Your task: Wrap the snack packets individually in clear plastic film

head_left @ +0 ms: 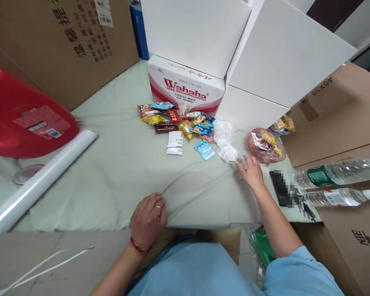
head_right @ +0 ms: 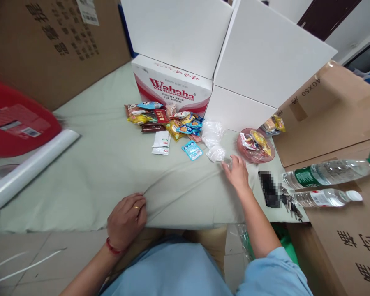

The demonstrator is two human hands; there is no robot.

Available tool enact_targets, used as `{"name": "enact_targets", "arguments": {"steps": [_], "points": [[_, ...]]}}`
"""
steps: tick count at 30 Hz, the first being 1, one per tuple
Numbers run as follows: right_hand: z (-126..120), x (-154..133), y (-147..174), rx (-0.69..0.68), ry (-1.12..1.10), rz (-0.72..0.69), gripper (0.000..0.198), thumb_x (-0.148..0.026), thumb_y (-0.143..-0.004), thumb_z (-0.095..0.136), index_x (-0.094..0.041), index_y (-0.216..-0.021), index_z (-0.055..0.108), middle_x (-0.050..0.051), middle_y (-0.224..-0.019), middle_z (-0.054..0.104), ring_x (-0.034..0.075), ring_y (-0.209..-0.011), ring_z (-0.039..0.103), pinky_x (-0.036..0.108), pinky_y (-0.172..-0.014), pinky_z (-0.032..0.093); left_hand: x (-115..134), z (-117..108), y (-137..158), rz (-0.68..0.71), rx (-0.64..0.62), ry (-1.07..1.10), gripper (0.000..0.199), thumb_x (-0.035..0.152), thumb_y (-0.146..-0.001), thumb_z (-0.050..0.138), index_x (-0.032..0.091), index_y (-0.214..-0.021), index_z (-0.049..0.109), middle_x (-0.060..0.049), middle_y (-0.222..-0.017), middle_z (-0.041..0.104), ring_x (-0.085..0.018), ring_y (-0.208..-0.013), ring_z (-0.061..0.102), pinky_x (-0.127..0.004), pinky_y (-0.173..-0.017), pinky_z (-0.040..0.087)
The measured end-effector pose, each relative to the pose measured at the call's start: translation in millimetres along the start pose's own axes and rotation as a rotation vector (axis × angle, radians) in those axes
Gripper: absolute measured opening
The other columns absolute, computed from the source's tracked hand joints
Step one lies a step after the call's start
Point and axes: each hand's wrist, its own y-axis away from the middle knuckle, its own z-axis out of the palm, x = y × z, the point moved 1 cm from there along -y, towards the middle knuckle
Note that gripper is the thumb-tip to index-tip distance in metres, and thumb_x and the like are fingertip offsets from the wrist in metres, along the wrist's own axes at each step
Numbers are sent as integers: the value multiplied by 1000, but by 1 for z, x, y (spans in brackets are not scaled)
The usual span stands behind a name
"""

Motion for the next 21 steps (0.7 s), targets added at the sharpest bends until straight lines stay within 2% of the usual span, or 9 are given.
{"name": "enact_targets", "arguments": {"steps": [2, 4, 7, 9, 12, 14, 16, 19, 21], "points": [[10, 8, 11, -26, -24, 83, 47, -49, -88, 63, -15, -119, 69, 18, -115, 66, 33, -106, 61, 48, -99, 49, 0, 0, 1, -5, 6, 15, 21, 0, -82, 60, 19, -92, 66, -8, -95, 74, -26, -98, 71, -40, -88, 57], [16, 15, 26, 18, -153, 183, 42, -47, -84, 64, -16, -112, 71, 17, -112, 67, 31, -102, 62, 48, -98, 49, 1, -1, 1, -20, 44, 60, 22, 0, -83, 60, 18, -94, 67, -9, -96, 73, -26, -100, 70, -40, -89, 57], [18, 5, 48, 124, -593, 383, 42, -50, -78, 73, -19, -106, 70, 9, -99, 70, 24, -87, 63, 41, -88, 52, 6, -6, -2, -88, 153, 154, 23, 1, -84, 60, 19, -96, 68, -10, -101, 72, -27, -110, 66, -43, -96, 55], [19, -19, 55, 88, -985, 478, 44, -49, -73, 81, -22, -106, 69, 4, -93, 71, 20, -81, 63, 36, -82, 53, 12, -9, -12, -176, 168, 266, 19, 6, -88, 60, 21, -95, 69, -9, -102, 71, -27, -111, 65, -45, -99, 54], [24, -73, 51, -154, -1415, 476, 41, -44, -71, 87, -24, -103, 71, 2, -96, 74, 19, -83, 67, 34, -82, 54, 19, -2, -45, -443, 4, 639, 14, 24, -97, 57, 23, -99, 70, -7, -103, 69, -20, -97, 67, -36, -85, 57], [31, -106, 41, -316, -1548, 438, 40, -43, -71, 89, -24, -102, 73, 2, -95, 75, 19, -84, 68, 34, -83, 55, 21, 11, -73, -717, -173, 964, 27, 44, -100, 53, 22, -104, 68, -8, -104, 68, -15, -78, 66, -27, -60, 52], [43, -132, 29, -421, -1611, 390, 40, -42, -71, 89, -24, -102, 73, 2, -93, 75, 19, -81, 68, 33, -80, 55, 21, 29, -99, -922, -370, 1292, 43, 60, -96, 53, 20, -104, 66, -7, -101, 68, -12, -64, 62, -23, -47, 42], [67, -150, 17, -464, -1607, 320, 45, -47, -70, 89, -24, -104, 70, 1, -91, 73, 17, -76, 65, 31, -75, 55, 15, 54, -120, -990, -505, 1557, 49, 65, -78, 74, 18, -89, 63, -2, -79, 62, -9, -56, 56, -20, -43, 32], [80, -150, 16, -418, -1499, 260, 50, -51, -71, 87, -24, -109, 67, 2, -94, 71, 18, -79, 64, 31, -74, 55, 9, 68, -122, -988, -433, 1605, 50, 58, -67, 87, 18, -79, 59, 4, -67, 54, -8, -54, 52, -19, -45, 33]]}}
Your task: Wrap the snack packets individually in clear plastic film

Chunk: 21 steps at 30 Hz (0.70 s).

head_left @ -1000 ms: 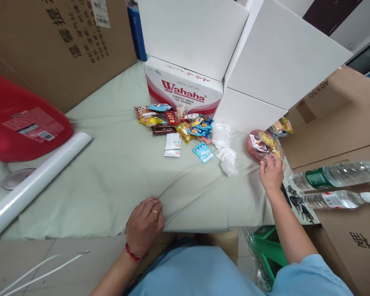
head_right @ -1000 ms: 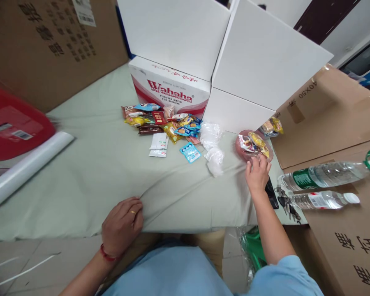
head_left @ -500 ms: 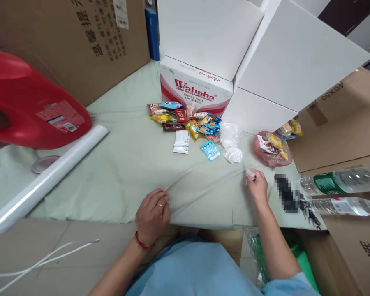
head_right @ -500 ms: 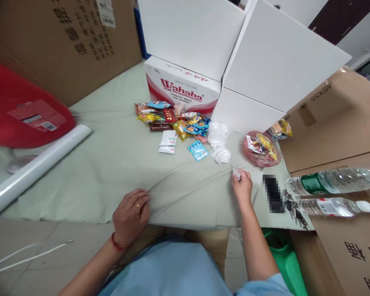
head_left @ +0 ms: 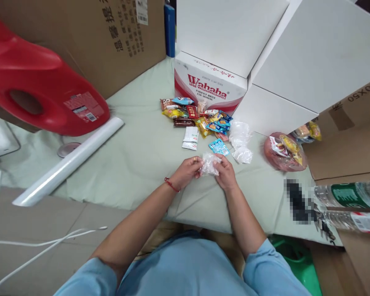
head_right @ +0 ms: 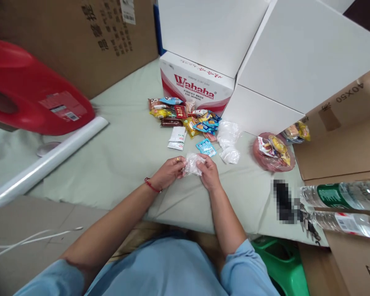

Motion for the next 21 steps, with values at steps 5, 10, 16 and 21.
{"name": "enact_targets", "arguments": {"steps": [5, 10, 16, 21], "points": [[-11, 1, 9, 182, 478, -373, 48, -54, -88, 70, -25, -125, 62, 10, -125, 61, 23, -112, 61, 37, -91, 55, -15, -10, -7, 163, 143, 51, 48, 53, -66, 89, 19, -77, 56, 5, -68, 54, -7, -56, 51, -21, -51, 38], [-6, -2, 16, 56, 727, -387, 39, -51, -86, 74, -26, -115, 70, 6, -104, 69, 22, -95, 62, 37, -87, 54, -15, -9, -7, 173, 102, -34, 48, 53, -67, 89, 18, -79, 59, 5, -67, 58, -8, -57, 52, -23, -56, 42], [-24, 5, 5, 322, 312, -171, 30, -48, -84, 73, -21, -96, 69, -3, -75, 59, 12, -61, 49, 25, -57, 43, -11, -13, -8, 175, 207, 170, 52, 46, -58, 96, 18, -76, 57, 5, -72, 55, -5, -59, 49, -21, -56, 40], [-30, -3, 8, 455, 543, -285, 34, -50, -89, 67, -20, -105, 66, 4, -96, 61, 13, -67, 49, 29, -64, 47, -9, -12, -8, 183, 196, 218, 52, 48, -59, 96, 18, -74, 56, 6, -70, 51, -5, -59, 46, -21, -58, 41]]}}
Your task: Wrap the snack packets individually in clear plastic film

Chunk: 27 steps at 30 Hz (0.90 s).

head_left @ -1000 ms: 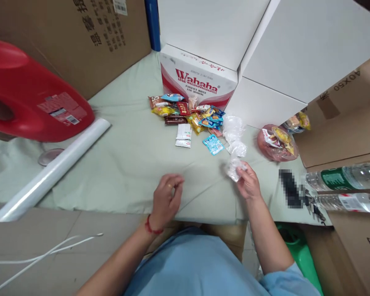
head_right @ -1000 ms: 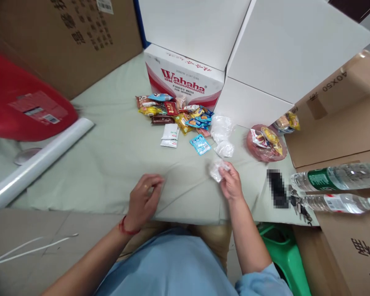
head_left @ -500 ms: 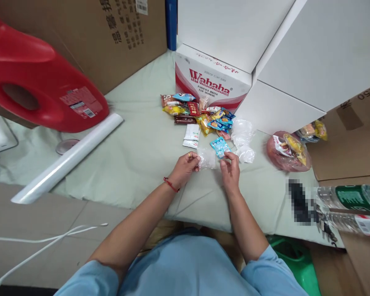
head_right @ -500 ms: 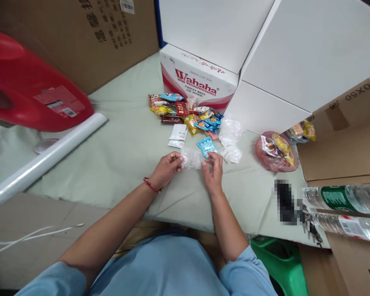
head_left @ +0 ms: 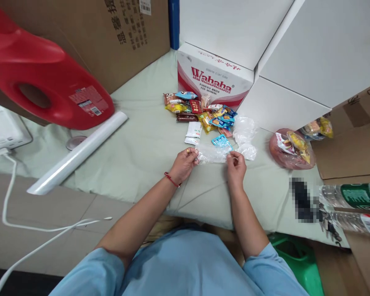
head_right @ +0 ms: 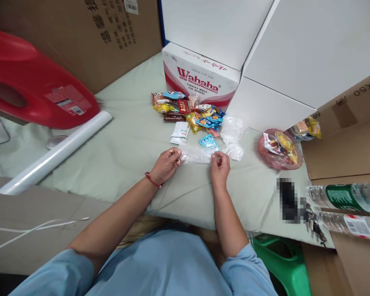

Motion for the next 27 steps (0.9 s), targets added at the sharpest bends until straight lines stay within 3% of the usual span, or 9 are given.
{"name": "enact_targets", "arguments": {"steps": [4, 7, 10, 13, 17, 21, 27], "points": [[4, -20, 14, -112, 296, -418, 45, -49, -90, 68, -25, -128, 64, 14, -131, 55, 27, -109, 57, 46, -95, 50, 0, 2, 3, 8, -47, -53, 52, 55, -64, 92, 19, -74, 56, 5, -69, 49, -8, -62, 48, -22, -55, 39], [8, -25, 18, -216, 365, -542, 27, -43, -94, 65, -29, -116, 72, 11, -129, 59, 31, -125, 51, 52, -108, 42, 0, 2, 5, -5, -93, -111, 53, 60, -68, 88, 19, -73, 54, 5, -68, 46, -8, -60, 42, -21, -51, 34], [6, -19, 11, -247, 255, -444, 19, -40, -97, 61, -28, -97, 75, 8, -113, 67, 27, -117, 57, 49, -106, 44, 1, 0, 6, -12, -67, -174, 55, 65, -70, 85, 20, -74, 53, 6, -66, 42, -8, -58, 38, -21, -48, 29], [-1, -8, 4, -248, 5, -182, 22, -45, -94, 65, -25, -94, 73, 4, -91, 68, 21, -92, 62, 38, -87, 50, 2, -3, 6, -11, -30, -205, 58, 68, -70, 82, 21, -72, 50, 7, -64, 38, -8, -57, 34, -21, -48, 27], [-6, -2, 1, -178, -248, 92, 27, -49, -88, 73, -22, -93, 71, -2, -77, 62, 13, -66, 51, 25, -60, 40, 3, -3, 6, 25, -60, -272, 61, 73, -74, 77, 21, -68, 47, 6, -61, 35, -9, -55, 31, -24, -50, 26], [-6, -10, 1, -209, -375, 148, 28, -48, -84, 76, -23, -92, 69, -2, -83, 64, 9, -57, 39, 23, -50, 30, 3, -3, 6, 38, -67, -298, 59, 72, -76, 75, 20, -67, 47, 6, -61, 37, -9, -57, 31, -25, -53, 26], [-10, -19, 0, -287, -497, 228, 23, -40, -78, 79, -24, -90, 69, -2, -76, 66, 7, -50, 29, 21, -43, 23, 9, 0, 5, 59, -77, -126, 43, 48, -67, 88, 18, -69, 57, 3, -71, 49, -10, -67, 41, -24, -63, 33]]}}
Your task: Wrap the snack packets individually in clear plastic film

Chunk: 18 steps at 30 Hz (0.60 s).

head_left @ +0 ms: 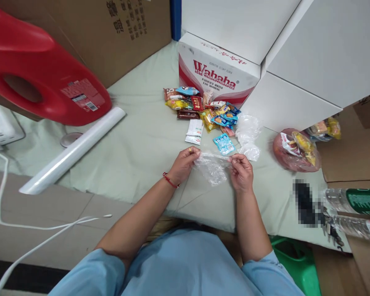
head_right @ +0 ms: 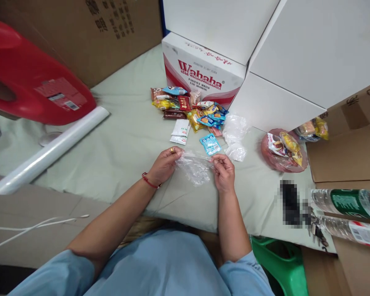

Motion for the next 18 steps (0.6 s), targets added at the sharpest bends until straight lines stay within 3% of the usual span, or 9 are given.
{"name": "enact_targets", "arguments": {"steps": [9, 18], "points": [[-12, 0, -6, 65, -179, 9, 19, -33, -72, 79, -26, -85, 67, -3, -73, 60, 7, -48, 21, 19, -41, 20, 0, 0, 1, -49, 38, 70, 38, 43, -70, 86, 19, -77, 57, 4, -71, 51, -9, -64, 45, -23, -59, 37], [-26, -8, -7, 64, -300, -43, 24, -25, -70, 79, -26, -93, 72, -3, -76, 59, 6, -52, 30, 17, -46, 30, 0, -3, -3, 6, 67, 46, 38, 42, -71, 85, 19, -80, 57, 3, -76, 55, -9, -68, 51, -22, -63, 42]]}}
